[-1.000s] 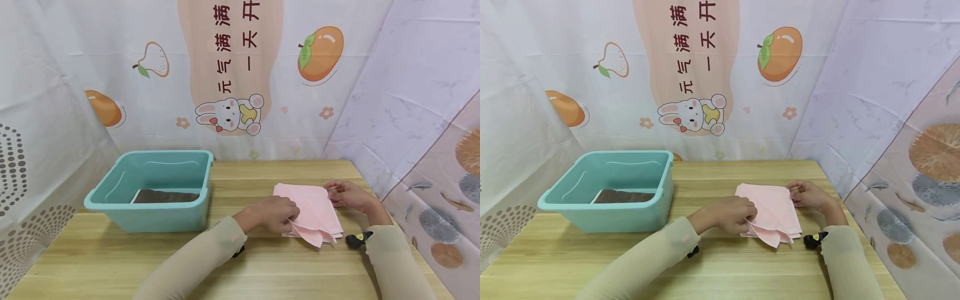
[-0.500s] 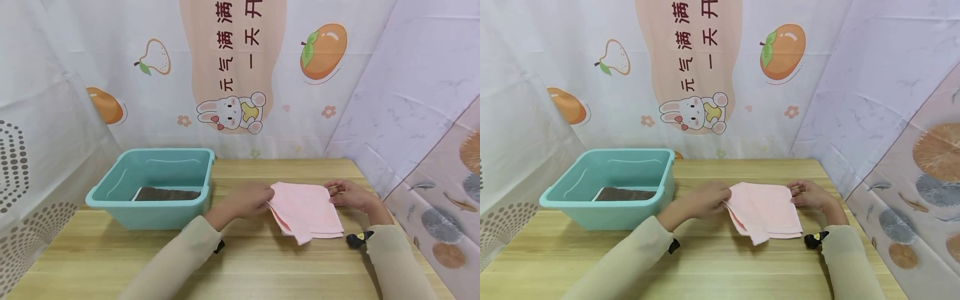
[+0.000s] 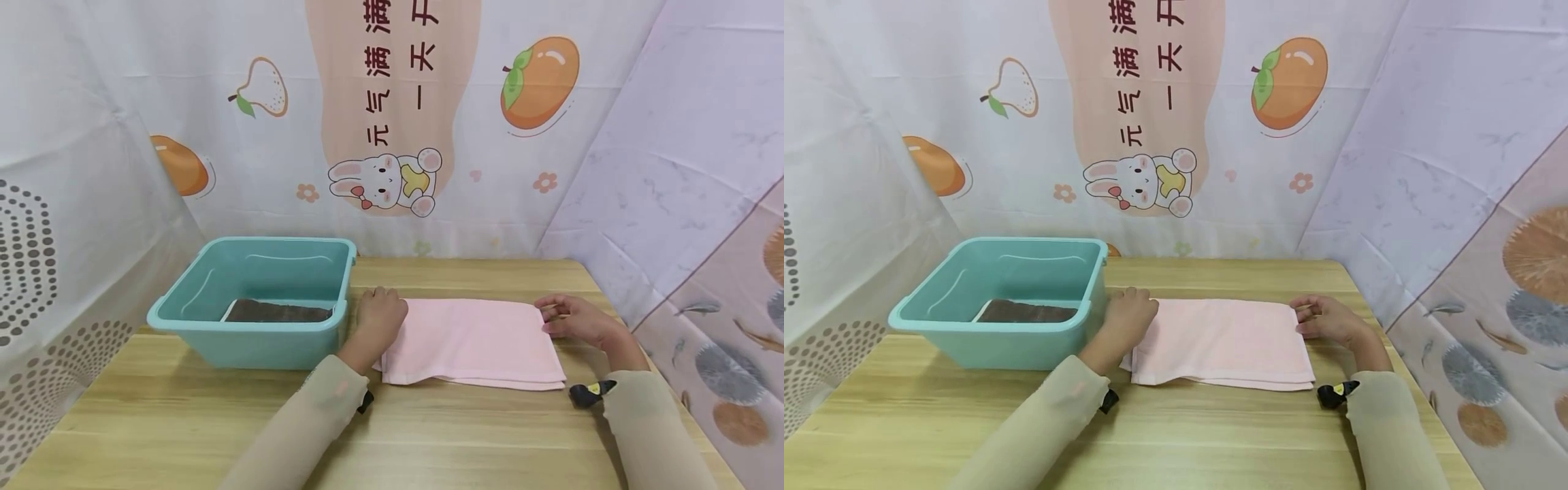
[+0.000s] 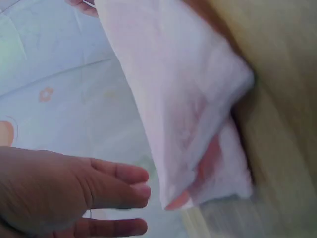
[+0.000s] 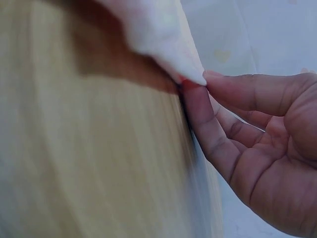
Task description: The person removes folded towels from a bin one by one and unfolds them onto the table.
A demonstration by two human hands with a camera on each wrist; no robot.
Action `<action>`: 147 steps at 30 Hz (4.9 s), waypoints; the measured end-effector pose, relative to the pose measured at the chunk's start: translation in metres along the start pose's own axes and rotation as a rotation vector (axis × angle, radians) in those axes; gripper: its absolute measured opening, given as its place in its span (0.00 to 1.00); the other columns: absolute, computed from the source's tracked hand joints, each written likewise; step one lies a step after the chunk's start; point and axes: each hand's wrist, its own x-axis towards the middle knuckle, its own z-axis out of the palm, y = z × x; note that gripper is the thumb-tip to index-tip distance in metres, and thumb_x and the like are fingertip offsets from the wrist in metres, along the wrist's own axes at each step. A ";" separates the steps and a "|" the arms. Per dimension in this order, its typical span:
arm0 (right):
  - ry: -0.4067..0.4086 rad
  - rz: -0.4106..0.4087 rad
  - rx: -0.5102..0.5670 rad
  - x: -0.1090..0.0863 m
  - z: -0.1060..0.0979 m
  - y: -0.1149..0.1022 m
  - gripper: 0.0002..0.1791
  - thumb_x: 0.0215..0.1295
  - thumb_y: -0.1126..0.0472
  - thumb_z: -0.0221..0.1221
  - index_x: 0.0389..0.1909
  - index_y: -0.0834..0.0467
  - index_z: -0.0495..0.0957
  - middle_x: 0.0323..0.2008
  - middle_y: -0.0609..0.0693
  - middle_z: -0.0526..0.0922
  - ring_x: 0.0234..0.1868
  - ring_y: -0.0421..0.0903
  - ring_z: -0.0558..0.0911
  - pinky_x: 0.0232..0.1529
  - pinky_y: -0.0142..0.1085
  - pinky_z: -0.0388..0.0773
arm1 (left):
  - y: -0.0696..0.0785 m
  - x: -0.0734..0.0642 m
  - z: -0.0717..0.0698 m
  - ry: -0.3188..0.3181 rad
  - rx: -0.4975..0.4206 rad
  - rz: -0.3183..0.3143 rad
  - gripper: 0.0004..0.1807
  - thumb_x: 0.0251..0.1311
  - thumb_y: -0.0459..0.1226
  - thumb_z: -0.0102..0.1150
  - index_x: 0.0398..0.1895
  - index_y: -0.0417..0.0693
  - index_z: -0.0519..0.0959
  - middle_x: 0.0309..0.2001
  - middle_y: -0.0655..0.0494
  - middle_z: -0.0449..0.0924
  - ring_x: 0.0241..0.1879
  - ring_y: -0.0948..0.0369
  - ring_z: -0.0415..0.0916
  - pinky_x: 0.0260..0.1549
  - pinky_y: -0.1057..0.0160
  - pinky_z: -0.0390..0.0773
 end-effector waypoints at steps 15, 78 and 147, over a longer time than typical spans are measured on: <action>-0.019 0.033 0.025 0.000 0.000 0.000 0.36 0.65 0.71 0.65 0.70 0.73 0.60 0.45 0.61 0.76 0.39 0.45 0.82 0.42 0.40 0.84 | 0.010 0.005 0.004 -0.225 -0.358 0.128 0.17 0.69 0.50 0.63 0.53 0.52 0.80 0.52 0.51 0.77 0.51 0.49 0.74 0.43 0.51 0.80; -0.268 0.052 -0.055 -0.017 -0.010 -0.007 0.57 0.59 0.73 0.67 0.79 0.70 0.38 0.28 0.50 0.66 0.30 0.44 0.77 0.39 0.44 0.85 | -0.011 -0.065 -0.003 -0.001 0.099 0.616 0.03 0.68 0.40 0.65 0.41 0.60 0.83 0.37 0.63 0.79 0.38 0.62 0.75 0.35 0.64 0.78; -0.062 -0.785 -0.828 -0.091 0.049 -0.007 0.27 0.39 0.77 0.72 0.39 0.49 0.80 0.39 0.38 0.80 0.38 0.34 0.78 0.40 0.20 0.70 | -0.030 -0.079 0.011 -0.159 -0.807 0.493 0.07 0.68 0.31 0.60 0.32 0.52 0.81 0.28 0.68 0.75 0.28 0.70 0.69 0.34 0.70 0.74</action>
